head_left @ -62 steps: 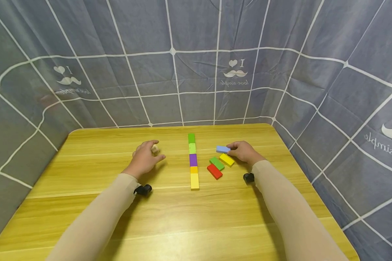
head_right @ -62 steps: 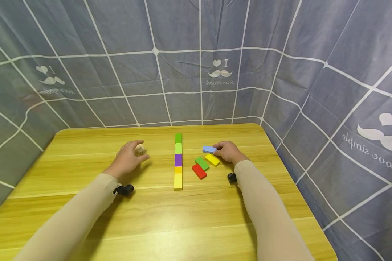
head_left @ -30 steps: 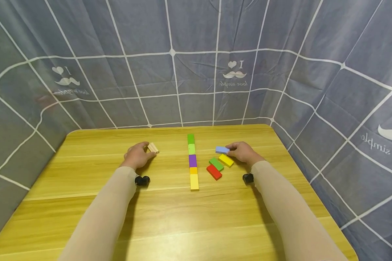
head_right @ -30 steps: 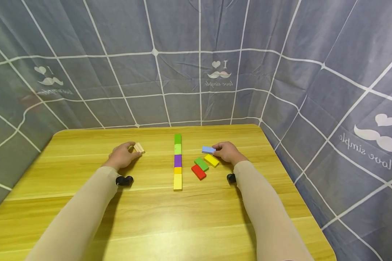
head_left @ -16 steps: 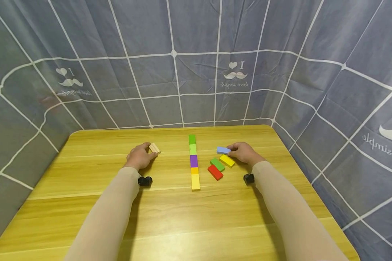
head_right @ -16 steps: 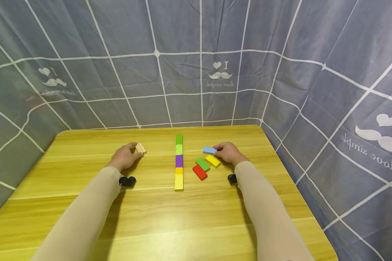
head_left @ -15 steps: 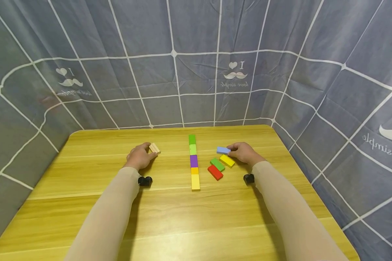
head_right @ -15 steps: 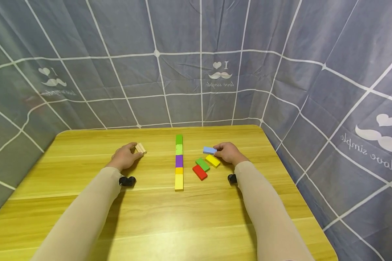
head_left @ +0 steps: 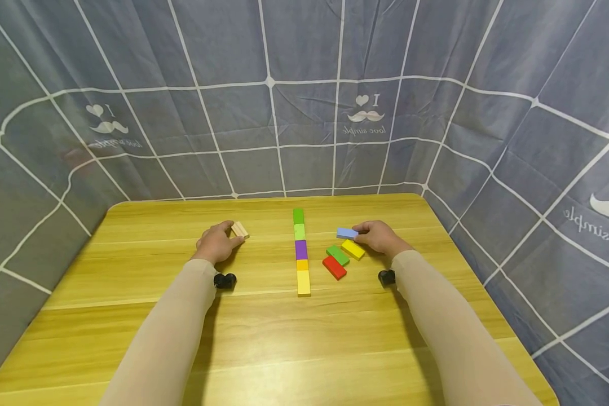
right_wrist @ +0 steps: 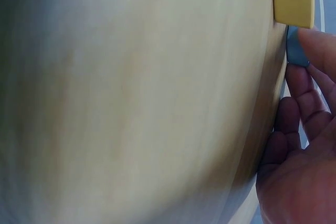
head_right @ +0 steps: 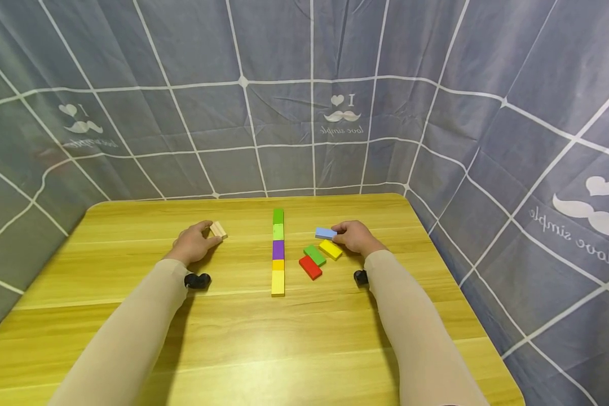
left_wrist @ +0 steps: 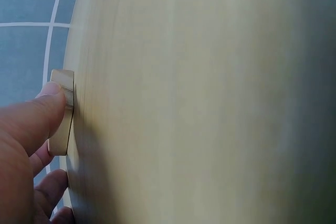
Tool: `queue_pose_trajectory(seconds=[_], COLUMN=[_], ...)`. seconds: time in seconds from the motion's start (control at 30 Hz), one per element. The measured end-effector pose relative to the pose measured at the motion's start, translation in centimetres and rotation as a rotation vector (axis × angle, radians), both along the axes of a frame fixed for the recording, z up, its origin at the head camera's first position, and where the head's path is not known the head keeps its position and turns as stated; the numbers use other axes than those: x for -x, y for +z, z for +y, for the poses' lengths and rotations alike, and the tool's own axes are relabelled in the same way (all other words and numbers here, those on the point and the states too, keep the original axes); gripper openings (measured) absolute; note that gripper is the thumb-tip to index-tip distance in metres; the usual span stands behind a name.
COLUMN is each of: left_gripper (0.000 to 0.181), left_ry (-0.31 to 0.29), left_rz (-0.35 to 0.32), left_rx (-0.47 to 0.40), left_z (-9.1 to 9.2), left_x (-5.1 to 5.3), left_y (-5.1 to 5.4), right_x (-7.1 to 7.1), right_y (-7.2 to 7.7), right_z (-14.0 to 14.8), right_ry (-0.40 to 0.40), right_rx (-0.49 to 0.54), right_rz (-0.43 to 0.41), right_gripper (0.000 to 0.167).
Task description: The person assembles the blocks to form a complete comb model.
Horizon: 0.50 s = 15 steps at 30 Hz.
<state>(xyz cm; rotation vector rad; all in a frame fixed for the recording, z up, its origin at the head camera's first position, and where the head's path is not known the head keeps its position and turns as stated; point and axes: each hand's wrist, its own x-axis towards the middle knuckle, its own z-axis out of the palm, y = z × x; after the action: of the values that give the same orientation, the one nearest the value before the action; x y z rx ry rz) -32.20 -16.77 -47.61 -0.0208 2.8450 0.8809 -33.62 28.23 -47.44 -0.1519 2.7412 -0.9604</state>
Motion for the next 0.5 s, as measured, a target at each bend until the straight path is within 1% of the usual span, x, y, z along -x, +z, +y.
queue_pose_trajectory(seconds=[0.23, 0.5], left_gripper=[0.074, 0.074], left_ry=[0.003, -0.004], left_rz=[0.000, 0.010], left_rx=[-0.006, -0.012], left_z=[0.01, -0.07], left_x=[-0.10, -0.03], left_y=[-0.13, -0.20], right_x=[0.07, -0.53], right_y=[-0.09, 0.32], right_z=[0.04, -0.14], right_ry=[0.007, -0.002], right_rx=[0.006, 0.006], right_rz=[0.001, -0.007], right_gripper=[0.043, 0.043])
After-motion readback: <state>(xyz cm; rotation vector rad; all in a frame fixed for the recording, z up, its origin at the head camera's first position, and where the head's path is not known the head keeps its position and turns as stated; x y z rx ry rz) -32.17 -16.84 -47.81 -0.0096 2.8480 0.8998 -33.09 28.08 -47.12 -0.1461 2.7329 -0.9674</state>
